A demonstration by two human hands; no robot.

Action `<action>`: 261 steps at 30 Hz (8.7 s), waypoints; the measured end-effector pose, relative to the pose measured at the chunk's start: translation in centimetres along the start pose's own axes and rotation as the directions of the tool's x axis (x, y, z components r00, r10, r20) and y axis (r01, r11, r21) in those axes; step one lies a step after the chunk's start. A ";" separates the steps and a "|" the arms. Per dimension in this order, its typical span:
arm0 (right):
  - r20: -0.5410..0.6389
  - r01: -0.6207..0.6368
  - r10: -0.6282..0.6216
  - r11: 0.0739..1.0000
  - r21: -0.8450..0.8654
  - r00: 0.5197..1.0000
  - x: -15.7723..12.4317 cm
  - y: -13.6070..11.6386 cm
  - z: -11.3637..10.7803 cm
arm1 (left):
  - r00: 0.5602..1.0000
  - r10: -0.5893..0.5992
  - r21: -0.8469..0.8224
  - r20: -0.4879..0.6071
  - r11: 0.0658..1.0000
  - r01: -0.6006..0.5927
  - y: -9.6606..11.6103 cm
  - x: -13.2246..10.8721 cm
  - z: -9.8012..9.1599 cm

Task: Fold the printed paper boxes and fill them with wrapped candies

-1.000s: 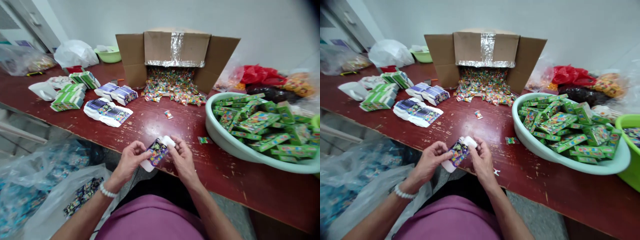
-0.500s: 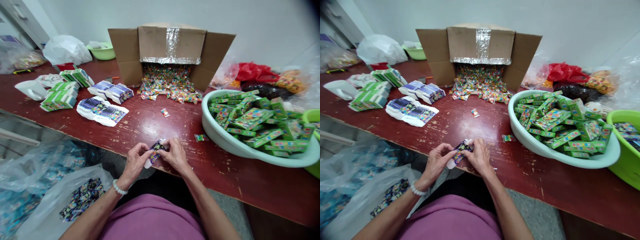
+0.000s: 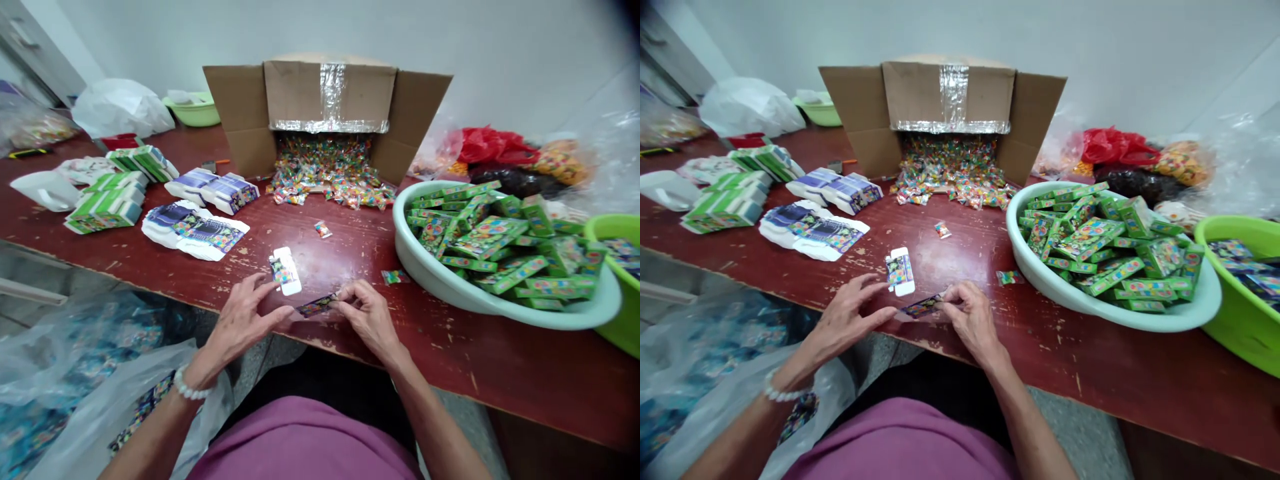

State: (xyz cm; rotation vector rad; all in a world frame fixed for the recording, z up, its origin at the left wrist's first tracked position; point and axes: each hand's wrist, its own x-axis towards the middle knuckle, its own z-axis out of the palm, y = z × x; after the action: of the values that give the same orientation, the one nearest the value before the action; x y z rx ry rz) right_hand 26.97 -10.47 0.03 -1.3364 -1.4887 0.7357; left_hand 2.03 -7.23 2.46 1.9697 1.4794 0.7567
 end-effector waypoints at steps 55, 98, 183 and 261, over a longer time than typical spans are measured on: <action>0.291 -0.547 0.466 0.659 0.516 0.836 -3.5 -2.3 2.8 | 0.951 -0.136 -0.774 0.276 0.555 0.304 3.8 -4.8 4.2; 0.328 -0.399 0.266 0.796 0.456 0.906 -2.1 -4.0 1.8 | 0.808 -0.242 -0.670 0.537 0.459 0.583 4.1 -4.4 5.0; 0.378 -0.518 0.358 0.658 0.547 0.854 -4.8 -3.6 2.4 | 0.869 -0.234 -0.772 0.436 0.399 0.495 3.8 -6.7 5.0; 0.314 0.268 -0.177 0.923 -0.276 0.933 -7.5 -4.4 2.8 | 0.800 -0.404 -0.854 0.444 0.079 0.514 4.4 -6.7 6.4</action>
State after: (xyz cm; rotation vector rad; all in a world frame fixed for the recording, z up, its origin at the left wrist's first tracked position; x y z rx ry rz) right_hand 22.17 -18.19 1.03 -1.2976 -2.0233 0.5721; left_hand 7.90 -15.33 0.52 0.4591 0.9832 0.9100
